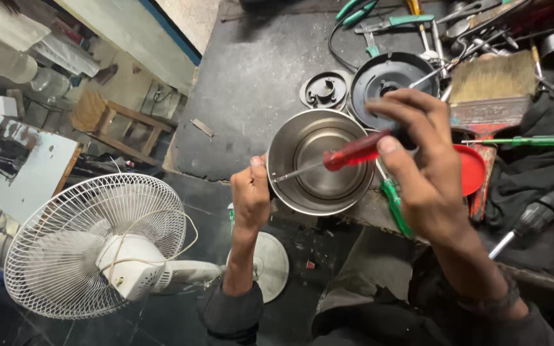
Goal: The person disassembles a stainless steel electric kettle, removes the base, and uses a screwdriver to manipulate the internal heating element and wiring. The person then reassembles the base and attaches it back to the kettle.
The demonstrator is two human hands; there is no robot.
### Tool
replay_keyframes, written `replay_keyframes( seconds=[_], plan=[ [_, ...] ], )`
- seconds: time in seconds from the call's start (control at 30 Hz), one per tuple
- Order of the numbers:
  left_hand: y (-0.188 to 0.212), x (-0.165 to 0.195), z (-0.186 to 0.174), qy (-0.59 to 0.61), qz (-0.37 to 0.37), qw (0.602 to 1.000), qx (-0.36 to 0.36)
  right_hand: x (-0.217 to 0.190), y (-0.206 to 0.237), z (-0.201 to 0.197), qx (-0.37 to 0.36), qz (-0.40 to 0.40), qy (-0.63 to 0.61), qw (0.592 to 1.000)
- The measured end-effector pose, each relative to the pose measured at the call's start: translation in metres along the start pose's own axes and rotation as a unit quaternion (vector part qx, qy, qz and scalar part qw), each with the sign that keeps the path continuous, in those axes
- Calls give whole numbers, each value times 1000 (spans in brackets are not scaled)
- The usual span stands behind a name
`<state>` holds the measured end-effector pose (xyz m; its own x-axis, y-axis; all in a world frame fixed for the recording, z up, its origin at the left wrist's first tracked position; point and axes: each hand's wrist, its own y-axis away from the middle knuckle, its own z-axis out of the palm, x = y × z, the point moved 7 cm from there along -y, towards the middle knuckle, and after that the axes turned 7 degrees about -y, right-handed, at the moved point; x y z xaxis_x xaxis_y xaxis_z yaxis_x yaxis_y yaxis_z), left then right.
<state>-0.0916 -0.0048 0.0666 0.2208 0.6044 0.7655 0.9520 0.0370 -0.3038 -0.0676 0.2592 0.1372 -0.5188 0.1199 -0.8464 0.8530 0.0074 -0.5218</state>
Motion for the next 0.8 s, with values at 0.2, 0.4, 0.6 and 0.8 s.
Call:
replay_keyframes(
  seconds=[0.2, 0.4, 0.6, 0.8],
  plan=[
    [2, -4, 3, -17, 0, 1000, 2, 30, -6, 2, 89, 112, -151, 978],
    [7, -2, 0, 6, -12, 1000, -4, 34, -7, 6, 60, 57, -261, 962],
    [6, -1, 0, -6, 5, 1000, 2, 38, -5, 3, 114, 60, -194, 972],
    [6, -9, 2, -24, -8, 1000, 0, 42, 0, 2, 108, 26, -152, 982]
  ],
)
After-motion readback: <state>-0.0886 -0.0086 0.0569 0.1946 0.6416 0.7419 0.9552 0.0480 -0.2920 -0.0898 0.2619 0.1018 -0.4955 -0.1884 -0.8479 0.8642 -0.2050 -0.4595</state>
